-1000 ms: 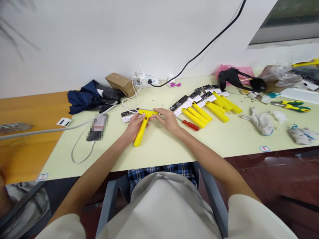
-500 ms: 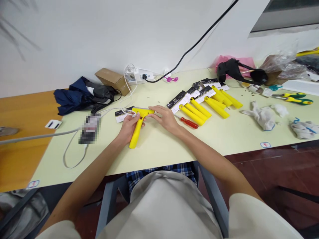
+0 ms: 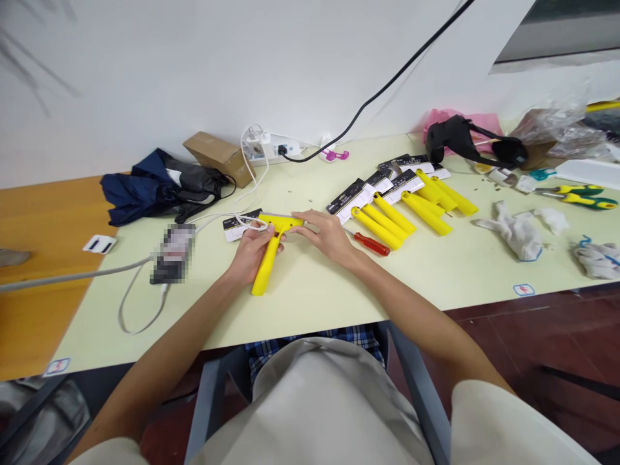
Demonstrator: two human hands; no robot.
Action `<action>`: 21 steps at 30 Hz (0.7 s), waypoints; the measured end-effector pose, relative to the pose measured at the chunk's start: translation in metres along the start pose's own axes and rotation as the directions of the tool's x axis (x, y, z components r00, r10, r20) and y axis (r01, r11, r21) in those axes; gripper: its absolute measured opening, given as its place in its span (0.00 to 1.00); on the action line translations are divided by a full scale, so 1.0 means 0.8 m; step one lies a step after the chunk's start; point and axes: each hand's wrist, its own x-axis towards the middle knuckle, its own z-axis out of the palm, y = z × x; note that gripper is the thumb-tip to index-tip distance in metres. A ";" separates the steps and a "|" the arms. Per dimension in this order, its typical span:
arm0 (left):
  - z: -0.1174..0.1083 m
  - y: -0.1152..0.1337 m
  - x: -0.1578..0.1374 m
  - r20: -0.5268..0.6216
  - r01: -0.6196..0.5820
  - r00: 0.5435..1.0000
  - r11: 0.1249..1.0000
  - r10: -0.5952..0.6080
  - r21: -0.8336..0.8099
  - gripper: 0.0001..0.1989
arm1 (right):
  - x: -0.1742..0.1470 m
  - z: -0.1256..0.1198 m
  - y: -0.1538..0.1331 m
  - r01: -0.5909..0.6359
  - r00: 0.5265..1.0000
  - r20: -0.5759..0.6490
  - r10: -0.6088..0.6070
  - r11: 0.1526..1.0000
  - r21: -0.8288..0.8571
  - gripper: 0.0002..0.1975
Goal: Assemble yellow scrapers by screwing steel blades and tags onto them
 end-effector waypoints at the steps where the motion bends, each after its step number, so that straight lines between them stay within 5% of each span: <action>1: 0.000 0.000 0.000 0.004 0.005 1.000 1.000 -0.005 -0.001 0.27 | 0.000 0.000 0.000 0.011 1.000 0.000 -0.011 1.000 -0.004 0.17; 21: -0.008 -0.003 0.007 0.052 0.014 0.998 0.996 -0.018 0.088 0.30 | 0.004 -0.004 0.007 -0.107 0.994 0.016 0.106 0.993 0.044 0.24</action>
